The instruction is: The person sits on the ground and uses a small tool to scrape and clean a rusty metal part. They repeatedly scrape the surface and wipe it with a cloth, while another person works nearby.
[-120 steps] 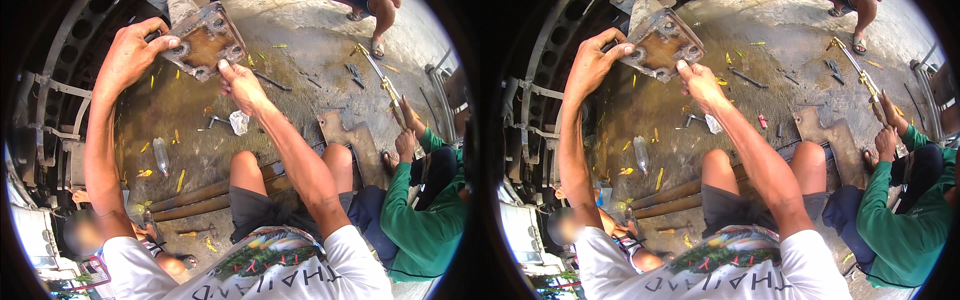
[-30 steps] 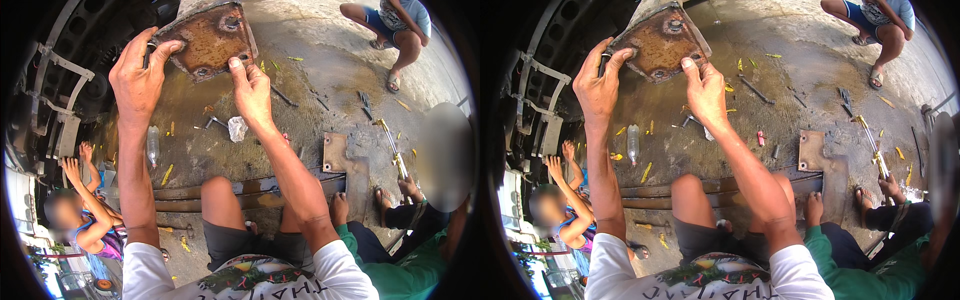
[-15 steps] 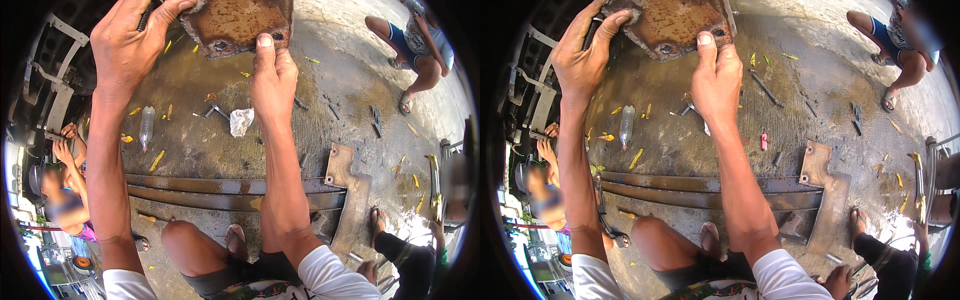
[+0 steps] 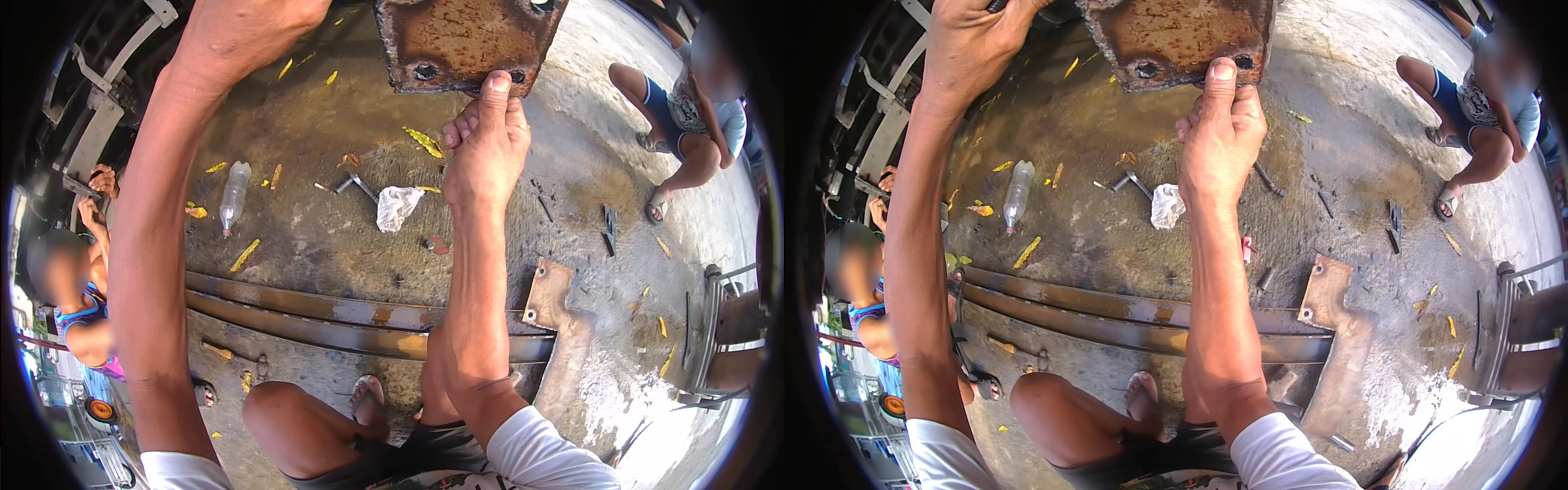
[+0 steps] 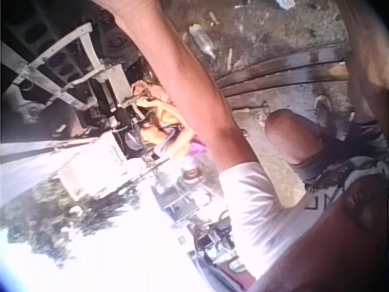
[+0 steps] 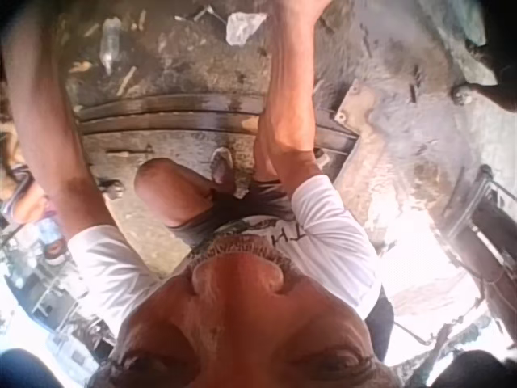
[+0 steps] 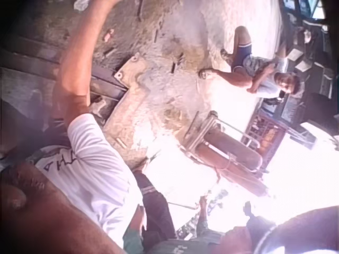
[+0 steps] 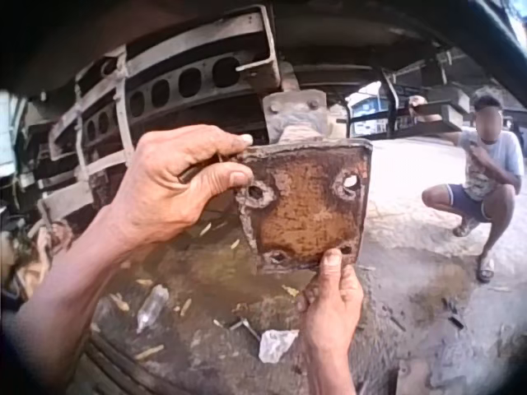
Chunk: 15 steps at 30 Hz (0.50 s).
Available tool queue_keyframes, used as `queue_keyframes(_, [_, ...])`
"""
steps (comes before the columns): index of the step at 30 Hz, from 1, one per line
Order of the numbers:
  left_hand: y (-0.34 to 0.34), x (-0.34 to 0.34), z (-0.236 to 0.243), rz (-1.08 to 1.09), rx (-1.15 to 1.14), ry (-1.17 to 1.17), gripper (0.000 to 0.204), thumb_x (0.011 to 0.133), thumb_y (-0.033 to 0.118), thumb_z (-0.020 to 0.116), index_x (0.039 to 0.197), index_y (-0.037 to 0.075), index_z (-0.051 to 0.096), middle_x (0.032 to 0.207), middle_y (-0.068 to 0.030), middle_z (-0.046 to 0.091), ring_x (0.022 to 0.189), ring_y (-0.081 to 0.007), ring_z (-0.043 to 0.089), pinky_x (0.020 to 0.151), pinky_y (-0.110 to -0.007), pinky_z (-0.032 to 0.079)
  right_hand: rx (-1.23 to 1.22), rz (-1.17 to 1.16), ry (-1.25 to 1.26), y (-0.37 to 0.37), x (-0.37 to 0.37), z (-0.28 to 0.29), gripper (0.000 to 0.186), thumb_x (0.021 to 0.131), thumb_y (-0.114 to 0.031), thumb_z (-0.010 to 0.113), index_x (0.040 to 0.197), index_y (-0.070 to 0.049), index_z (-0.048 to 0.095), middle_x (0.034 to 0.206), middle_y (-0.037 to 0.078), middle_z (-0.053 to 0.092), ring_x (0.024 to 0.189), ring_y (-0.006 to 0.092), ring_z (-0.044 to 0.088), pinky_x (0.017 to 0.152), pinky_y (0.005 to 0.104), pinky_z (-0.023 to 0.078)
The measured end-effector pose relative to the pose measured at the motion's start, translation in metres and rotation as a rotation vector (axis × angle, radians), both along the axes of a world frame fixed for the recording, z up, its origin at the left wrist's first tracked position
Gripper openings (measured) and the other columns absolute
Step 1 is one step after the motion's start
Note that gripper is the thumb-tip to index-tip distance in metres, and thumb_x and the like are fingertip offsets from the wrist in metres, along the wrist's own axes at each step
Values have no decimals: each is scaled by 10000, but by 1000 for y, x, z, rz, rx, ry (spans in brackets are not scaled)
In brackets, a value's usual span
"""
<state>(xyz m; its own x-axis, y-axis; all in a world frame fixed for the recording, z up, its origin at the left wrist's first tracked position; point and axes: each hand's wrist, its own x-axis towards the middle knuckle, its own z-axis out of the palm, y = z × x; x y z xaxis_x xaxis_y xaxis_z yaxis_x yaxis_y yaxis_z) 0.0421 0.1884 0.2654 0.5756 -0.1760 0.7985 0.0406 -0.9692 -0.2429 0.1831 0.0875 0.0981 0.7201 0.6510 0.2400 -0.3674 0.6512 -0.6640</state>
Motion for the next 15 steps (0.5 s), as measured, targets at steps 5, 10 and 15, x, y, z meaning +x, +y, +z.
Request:
queue_keyframes(5, [-5,5,2,-11,-49,21,201,913,89,752,1034,-65,706,833,-121,721,773,-150,714,684,-265,544,-14,-29,-28,1,6,-2,370,1015,-417,661,842,-136,493,645,-71,390,552,46,354,488,242,345])
queue_keyframes(10, [-2,5,1,-29,-34,18,191,922,82,752,1048,-54,707,858,-107,740,792,-118,706,700,-253,547,-14,-31,-56,-1,8,-6,398,1026,-420,643,811,-130,476,637,-66,405,536,44,361,476,238,350])
queue_keyframes(15, [-1,7,-2,-59,-98,-4,188,920,71,756,1057,-47,705,870,-77,747,818,-93,698,718,-237,545,-16,-21,-53,-1,10,-5,420,979,-455,701,840,-122,486,652,-62,369,557,65,350,506,253,340])
